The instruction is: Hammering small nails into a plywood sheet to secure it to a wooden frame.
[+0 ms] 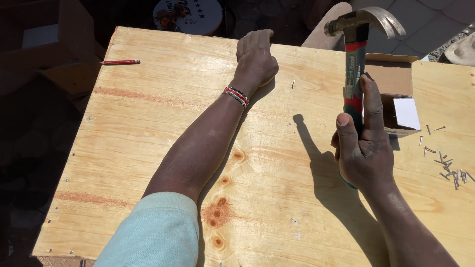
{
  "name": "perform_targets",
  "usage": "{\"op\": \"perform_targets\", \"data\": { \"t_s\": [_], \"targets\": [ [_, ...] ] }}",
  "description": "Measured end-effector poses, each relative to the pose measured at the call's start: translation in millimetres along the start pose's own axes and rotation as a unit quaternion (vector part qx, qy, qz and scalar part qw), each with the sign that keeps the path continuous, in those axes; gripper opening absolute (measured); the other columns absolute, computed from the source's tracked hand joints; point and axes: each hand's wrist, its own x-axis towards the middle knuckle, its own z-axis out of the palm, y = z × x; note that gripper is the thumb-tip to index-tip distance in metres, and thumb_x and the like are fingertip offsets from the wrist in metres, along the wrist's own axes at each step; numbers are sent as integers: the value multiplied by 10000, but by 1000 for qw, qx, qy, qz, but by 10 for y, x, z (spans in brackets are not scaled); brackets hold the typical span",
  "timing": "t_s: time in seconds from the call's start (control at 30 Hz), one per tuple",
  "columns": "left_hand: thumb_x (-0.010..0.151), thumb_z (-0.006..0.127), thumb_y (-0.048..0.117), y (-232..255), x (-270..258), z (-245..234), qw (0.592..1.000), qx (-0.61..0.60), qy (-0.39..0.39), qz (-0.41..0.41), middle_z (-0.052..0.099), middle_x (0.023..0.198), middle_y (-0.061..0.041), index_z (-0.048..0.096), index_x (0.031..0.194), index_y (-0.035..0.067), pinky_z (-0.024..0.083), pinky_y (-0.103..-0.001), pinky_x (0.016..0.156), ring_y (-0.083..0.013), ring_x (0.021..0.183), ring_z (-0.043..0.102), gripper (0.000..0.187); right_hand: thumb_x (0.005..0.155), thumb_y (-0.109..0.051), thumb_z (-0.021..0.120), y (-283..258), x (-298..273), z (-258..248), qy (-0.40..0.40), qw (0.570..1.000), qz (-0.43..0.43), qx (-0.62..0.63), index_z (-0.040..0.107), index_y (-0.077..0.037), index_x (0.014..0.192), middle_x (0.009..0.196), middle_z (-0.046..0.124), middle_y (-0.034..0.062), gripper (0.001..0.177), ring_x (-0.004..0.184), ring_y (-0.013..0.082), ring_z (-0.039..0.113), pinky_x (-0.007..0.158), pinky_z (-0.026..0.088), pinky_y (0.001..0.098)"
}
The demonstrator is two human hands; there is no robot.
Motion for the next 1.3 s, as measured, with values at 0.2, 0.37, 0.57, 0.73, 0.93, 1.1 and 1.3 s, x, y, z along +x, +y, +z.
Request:
{"op": "perform_targets", "data": {
  "t_s": [0.2,0.37,0.57,0.73,0.93,1.1,1.3],
  "targets": [
    [927,566,112,15,-35,-61,993,112,-31,-24,792,1215,-71,629,1511,171,206,-616,1397,-268,1285,708,591,1137,-569,447,-508,64,-131,-160,958,189,-142,291,-574,1908,1516,730,1,786,1068,335,797,950,558,499],
    [946,592,91,-13,-68,-159,993,110,-23,25,765,1235,-33,626,1505,168,240,-630,1354,-288,1274,678,566,1214,-428,547,-411,-37,-177,-30,997,58,-45,333,-329,1940,845,738,82,763,731,210,708,720,577,408],
    [902,586,-10,333,-227,-654,966,-151,-194,86,853,1242,35,611,1537,329,578,-411,1042,-226,1314,556,721,1069,-199,702,-362,5,-484,-92,985,67,133,262,-305,1939,875,675,205,981,647,304,656,520,599,449],
    [881,618,1,346,-200,-609,961,-158,-182,135,904,1062,98,681,1442,215,489,-412,1061,-157,1106,729,605,1066,-1174,1006,-344,339,-930,-319,877,-101,345,356,-52,1807,1413,704,241,1493,1236,395,825,1097,750,591],
    [884,607,-43,336,-216,-627,936,-257,-223,88,889,1085,-17,665,1479,138,652,-343,945,-161,1075,897,624,1419,-505,680,-313,1332,-530,-46,990,-84,-101,847,-162,1214,1147,778,-41,433,1101,146,733,941,494,419],
    [856,605,-46,305,-189,-624,931,-261,-225,118,895,1056,-14,660,1448,124,635,-352,934,-162,1042,886,619,962,-355,652,-365,2136,178,-78,941,136,300,521,-225,913,834,521,-21,191,653,157,488,660,423,370],
    [847,623,-58,310,-143,-626,949,-199,-213,124,930,1048,28,668,1460,161,557,-384,991,-171,1096,768,652,1022,-274,533,-122,2791,580,-149,939,115,287,439,-319,801,713,392,-135,244,572,44,275,645,271,308]
  ]
}}
